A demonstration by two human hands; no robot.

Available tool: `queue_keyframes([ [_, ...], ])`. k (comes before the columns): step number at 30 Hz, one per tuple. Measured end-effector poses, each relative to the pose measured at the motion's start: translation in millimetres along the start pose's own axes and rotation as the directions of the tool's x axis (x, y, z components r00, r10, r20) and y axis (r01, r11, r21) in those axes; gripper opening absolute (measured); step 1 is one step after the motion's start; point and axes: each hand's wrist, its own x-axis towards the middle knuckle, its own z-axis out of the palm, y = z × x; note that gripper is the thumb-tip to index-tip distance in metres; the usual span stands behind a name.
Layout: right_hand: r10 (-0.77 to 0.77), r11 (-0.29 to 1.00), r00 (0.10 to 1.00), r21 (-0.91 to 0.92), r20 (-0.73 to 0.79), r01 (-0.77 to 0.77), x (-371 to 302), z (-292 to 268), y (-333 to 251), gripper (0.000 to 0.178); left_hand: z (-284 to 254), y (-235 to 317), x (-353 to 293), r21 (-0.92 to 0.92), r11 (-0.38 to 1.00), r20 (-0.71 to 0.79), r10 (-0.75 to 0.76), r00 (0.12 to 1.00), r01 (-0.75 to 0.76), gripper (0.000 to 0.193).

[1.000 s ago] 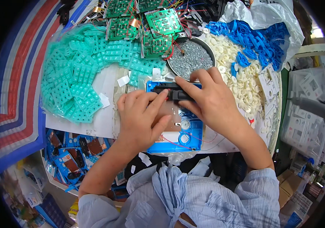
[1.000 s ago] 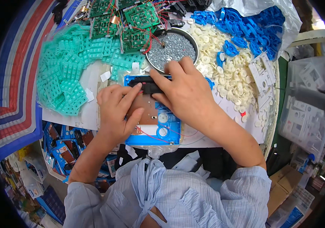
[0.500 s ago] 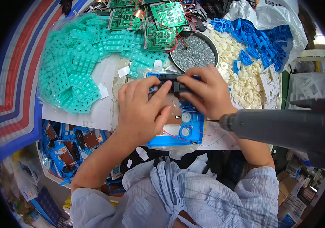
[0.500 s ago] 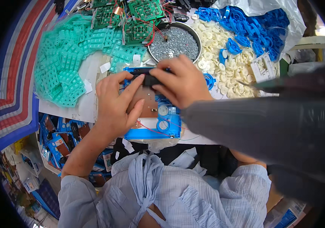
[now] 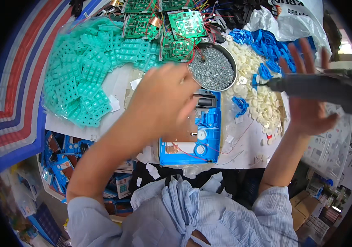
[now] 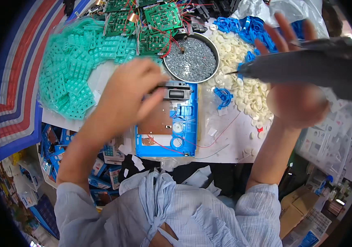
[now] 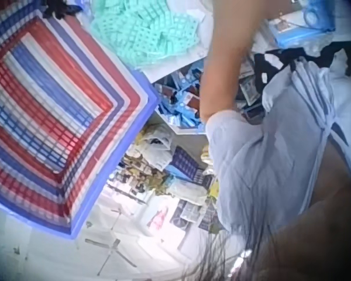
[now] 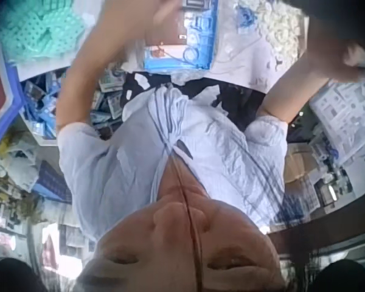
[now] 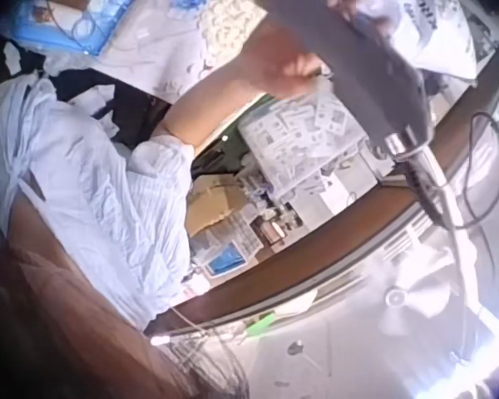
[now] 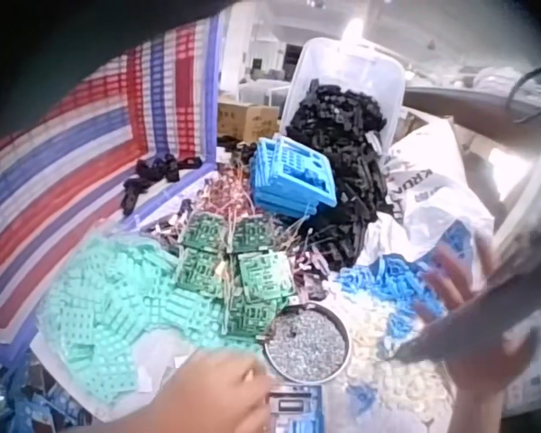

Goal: Assembling small electronic components and circuit boards into a blue plastic housing at a factory workbench.

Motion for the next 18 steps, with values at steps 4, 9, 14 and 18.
queue_keyframes([
  [4,-0.05,0.996,0.953,0.084,0.299,0.026,18,-25,-8,0.061,36,-31,82,0.296,0.93,0.117,0.193,0.974,-0.22,0.006],
  [9,0.043,0.971,0.997,-0.239,0.071,-0.025,-13,-40,2,0.048,75,-43,104,0.447,0.787,0.298,0.318,0.9,-0.426,0.007],
  [14,0.068,0.986,0.993,-0.157,0.092,-0.053,-25,-28,9,0.042,83,-40,102,0.382,0.831,0.246,0.33,0.911,-0.405,0.009],
  [18,0.06,0.98,0.99,-0.195,0.131,-0.034,-19,-17,15,0.041,81,-33,105,0.421,0.803,0.309,0.31,0.899,-0.421,0.012],
])
